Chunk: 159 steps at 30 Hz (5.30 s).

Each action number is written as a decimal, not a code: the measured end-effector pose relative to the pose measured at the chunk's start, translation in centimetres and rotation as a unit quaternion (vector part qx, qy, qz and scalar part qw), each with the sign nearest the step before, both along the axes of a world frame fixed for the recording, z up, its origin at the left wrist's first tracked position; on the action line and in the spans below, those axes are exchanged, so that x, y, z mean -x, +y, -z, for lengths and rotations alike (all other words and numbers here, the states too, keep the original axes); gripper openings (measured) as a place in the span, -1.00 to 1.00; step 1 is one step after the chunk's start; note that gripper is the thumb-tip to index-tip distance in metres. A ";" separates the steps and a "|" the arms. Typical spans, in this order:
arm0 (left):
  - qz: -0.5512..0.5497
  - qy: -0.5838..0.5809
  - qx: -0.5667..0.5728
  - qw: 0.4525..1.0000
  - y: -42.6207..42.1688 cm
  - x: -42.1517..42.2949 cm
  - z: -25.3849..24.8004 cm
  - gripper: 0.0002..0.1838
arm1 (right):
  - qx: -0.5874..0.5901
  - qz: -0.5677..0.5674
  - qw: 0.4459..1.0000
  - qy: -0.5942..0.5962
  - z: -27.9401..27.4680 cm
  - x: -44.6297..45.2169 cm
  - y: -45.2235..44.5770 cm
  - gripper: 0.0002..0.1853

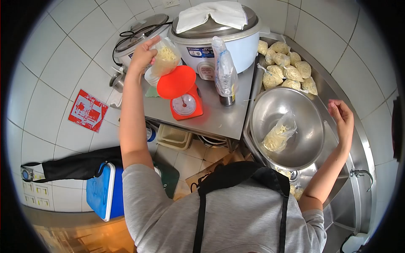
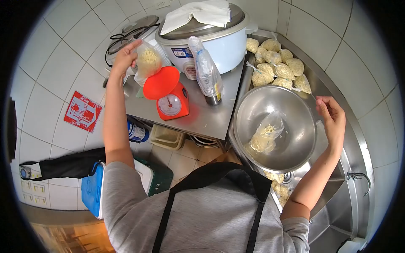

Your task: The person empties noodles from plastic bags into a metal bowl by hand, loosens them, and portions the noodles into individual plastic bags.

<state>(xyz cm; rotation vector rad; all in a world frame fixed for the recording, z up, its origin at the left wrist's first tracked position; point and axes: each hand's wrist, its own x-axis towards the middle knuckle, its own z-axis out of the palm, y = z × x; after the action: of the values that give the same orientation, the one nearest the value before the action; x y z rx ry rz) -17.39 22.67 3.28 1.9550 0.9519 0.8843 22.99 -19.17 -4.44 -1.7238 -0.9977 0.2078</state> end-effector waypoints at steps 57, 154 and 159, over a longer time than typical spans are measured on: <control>0.344 0.022 0.057 0.937 -14.0 -4.8 4.2 -0.35 | -0.142 -0.311 0.853 -0.394 -4.4 18.0 7.0 -0.78; 0.122 -0.240 0.037 0.962 -15.3 -1.5 15.7 -0.24 | 0.030 -0.403 0.894 -0.193 2.5 17.8 21.4 -0.81; 0.227 0.093 0.048 0.968 -16.5 -5.7 15.3 -0.21 | -0.044 -0.524 0.834 -0.166 -0.1 19.0 20.8 -0.82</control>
<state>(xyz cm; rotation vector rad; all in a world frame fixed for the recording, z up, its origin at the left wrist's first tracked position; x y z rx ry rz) -11.67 6.14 -11.99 2.0773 0.5937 0.3922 3.94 1.63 -4.37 -0.9667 -2.1158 0.5557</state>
